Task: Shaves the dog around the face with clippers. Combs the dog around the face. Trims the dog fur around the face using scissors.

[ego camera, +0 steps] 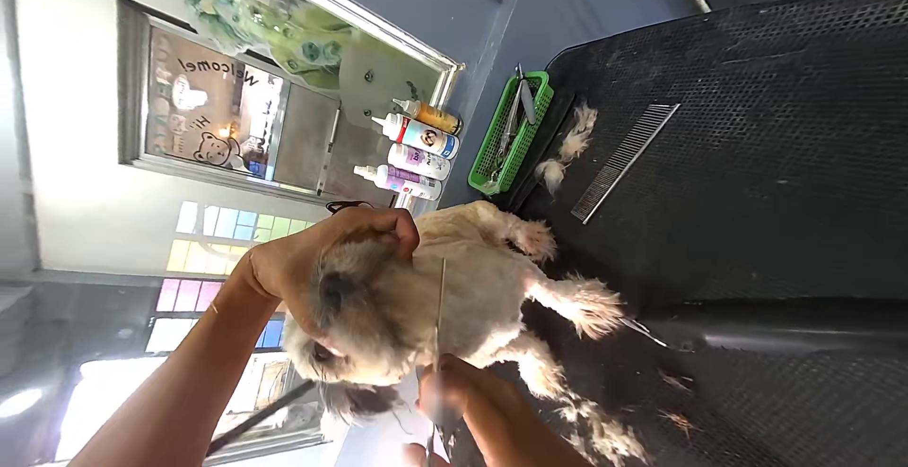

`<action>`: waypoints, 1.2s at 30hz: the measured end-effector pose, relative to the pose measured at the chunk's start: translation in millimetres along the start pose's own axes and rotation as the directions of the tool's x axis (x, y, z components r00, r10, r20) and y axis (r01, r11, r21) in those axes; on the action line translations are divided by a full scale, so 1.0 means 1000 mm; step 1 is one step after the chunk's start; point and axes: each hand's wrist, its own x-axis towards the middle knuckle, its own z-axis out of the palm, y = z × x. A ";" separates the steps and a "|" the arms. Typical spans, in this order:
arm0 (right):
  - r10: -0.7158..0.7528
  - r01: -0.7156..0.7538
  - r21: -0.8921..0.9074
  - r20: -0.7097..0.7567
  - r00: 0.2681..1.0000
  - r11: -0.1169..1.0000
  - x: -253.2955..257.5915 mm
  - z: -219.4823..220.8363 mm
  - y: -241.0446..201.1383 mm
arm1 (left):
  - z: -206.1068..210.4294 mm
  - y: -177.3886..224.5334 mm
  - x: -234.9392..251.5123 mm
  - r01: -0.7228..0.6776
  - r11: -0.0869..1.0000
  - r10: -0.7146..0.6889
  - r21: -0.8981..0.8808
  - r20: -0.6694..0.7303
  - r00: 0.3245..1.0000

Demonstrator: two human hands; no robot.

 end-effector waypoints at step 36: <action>-0.031 -0.061 -0.301 -0.290 0.956 0.952 -0.018 0.025 0.003 | 0.020 0.069 0.051 0.037 0.975 -0.074 0.217 0.164 0.984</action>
